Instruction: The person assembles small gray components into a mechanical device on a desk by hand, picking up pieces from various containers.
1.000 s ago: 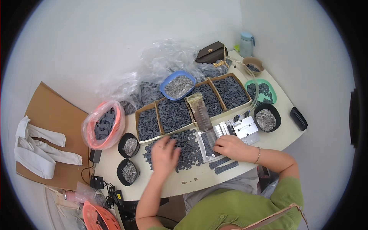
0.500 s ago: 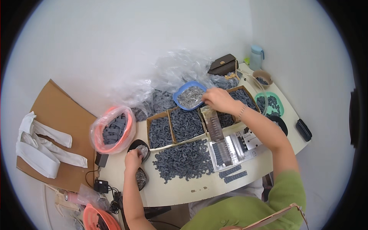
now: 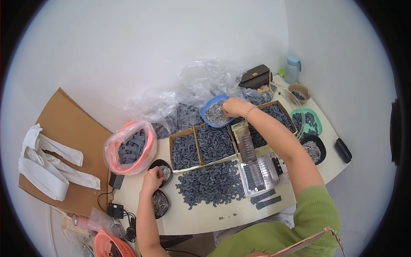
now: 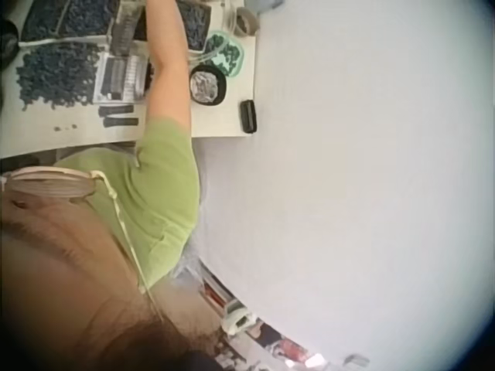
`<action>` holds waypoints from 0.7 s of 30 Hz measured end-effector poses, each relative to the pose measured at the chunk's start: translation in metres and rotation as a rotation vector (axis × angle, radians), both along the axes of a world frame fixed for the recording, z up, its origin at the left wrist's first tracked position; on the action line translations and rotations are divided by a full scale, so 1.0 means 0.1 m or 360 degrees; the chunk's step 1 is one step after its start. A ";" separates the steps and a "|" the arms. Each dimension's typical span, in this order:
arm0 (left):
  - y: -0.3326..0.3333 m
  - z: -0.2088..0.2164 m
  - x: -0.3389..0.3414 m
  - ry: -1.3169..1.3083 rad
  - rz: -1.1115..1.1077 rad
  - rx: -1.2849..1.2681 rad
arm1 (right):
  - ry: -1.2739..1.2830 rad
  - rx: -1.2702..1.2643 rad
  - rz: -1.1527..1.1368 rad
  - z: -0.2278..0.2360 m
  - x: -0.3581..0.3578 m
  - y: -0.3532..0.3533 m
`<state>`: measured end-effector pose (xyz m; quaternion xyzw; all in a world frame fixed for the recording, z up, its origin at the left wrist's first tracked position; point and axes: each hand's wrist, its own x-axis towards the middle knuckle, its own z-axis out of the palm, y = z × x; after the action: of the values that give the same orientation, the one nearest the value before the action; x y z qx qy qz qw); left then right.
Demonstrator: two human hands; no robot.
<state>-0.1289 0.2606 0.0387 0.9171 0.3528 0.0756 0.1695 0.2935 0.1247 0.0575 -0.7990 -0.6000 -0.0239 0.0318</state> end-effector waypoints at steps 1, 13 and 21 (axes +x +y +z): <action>0.01 0.00 0.02 -0.0026 -0.0006 -0.0048 | 0.0113 0.0058 0.0049 -0.03 0.05 -0.02; 0.10 -0.04 -0.09 -0.0135 0.0174 0.0068 | 0.0918 0.0550 -0.0027 -0.09 0.15 -0.18; -0.60 0.00 0.36 -0.0815 -0.0030 -0.0255 | 0.0549 0.0634 -0.0401 -0.09 0.00 -0.32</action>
<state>-0.0931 0.2008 0.0387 0.8550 0.2946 0.2754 0.3261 0.2936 0.0923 0.0481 -0.8375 -0.4653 -0.0088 0.2864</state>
